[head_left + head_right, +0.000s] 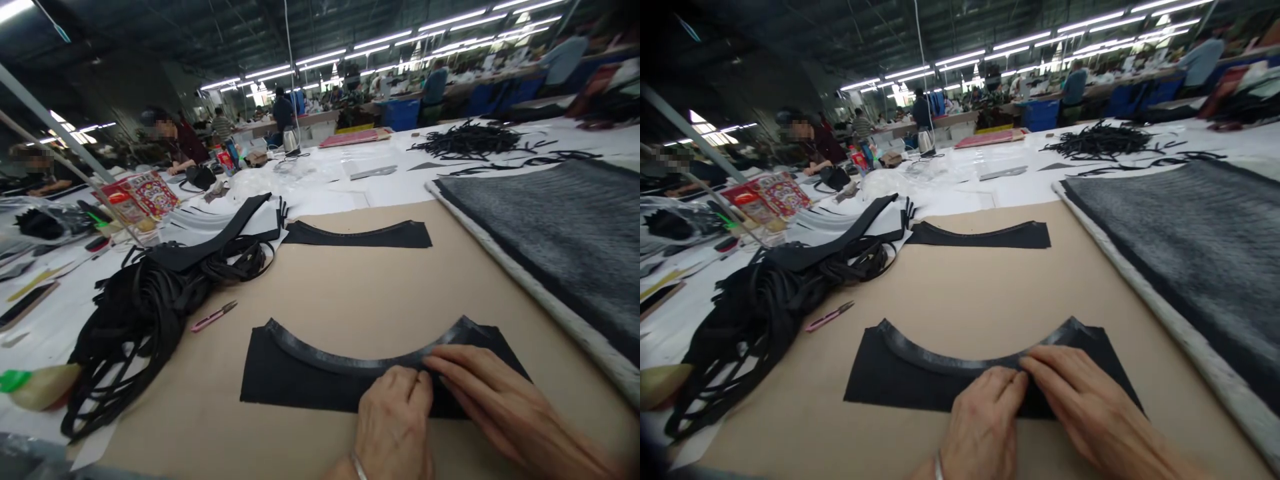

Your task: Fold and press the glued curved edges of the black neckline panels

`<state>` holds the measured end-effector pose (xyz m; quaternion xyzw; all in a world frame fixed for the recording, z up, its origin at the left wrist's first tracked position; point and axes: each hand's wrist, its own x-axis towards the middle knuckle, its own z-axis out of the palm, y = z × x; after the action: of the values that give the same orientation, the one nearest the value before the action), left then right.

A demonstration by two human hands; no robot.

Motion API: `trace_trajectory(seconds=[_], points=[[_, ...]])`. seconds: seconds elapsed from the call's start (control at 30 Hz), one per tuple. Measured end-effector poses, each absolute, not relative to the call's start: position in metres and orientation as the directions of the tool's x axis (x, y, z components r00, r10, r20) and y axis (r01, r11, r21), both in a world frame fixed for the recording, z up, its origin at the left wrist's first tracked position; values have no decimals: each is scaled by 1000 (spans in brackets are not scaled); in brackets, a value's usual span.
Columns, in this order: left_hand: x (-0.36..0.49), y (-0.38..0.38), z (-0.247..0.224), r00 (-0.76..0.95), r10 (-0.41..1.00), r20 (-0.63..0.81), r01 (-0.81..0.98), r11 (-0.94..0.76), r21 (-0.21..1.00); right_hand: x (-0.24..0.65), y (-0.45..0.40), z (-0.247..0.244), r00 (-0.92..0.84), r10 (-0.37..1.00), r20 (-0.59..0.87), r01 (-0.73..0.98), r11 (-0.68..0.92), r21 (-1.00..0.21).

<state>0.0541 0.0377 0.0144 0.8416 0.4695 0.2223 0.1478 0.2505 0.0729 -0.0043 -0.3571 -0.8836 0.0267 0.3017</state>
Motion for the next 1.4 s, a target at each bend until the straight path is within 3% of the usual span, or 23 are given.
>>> trace_trajectory(seconds=[0.1, 0.2, 0.33, 0.43, 0.53, 0.87, 1.4], points=[[28, 31, 27, 353, 862, 363, 643, -506, 575, 229, 68, 6, -618, 634, 464, 566, 769, -297], [-17, 31, 43, 265, 857, 443, 727, -479, 492, 206, 64, 17, -636, 651, 415, 544, 759, -358], [-77, 48, 61, 190, 954, 233, 890, -268, 368, 169, 63, 32, -717, 624, 312, 474, 764, -438], [-101, 63, 66, 219, 975, 36, 930, -219, 295, 149, 66, 32, -754, 601, 264, 455, 769, -449], [-106, 72, 64, 227, 972, -61, 946, -205, 250, 141, 67, 24, -757, 606, 245, 473, 767, -433], [-99, 86, 68, 206, 965, -161, 956, -163, 244, 139, 66, 7, -726, 627, 281, 513, 767, -386], [-100, 94, 63, 140, 976, -169, 962, -93, 258, 137, 72, 3, -749, 571, 336, 514, 821, -250]])
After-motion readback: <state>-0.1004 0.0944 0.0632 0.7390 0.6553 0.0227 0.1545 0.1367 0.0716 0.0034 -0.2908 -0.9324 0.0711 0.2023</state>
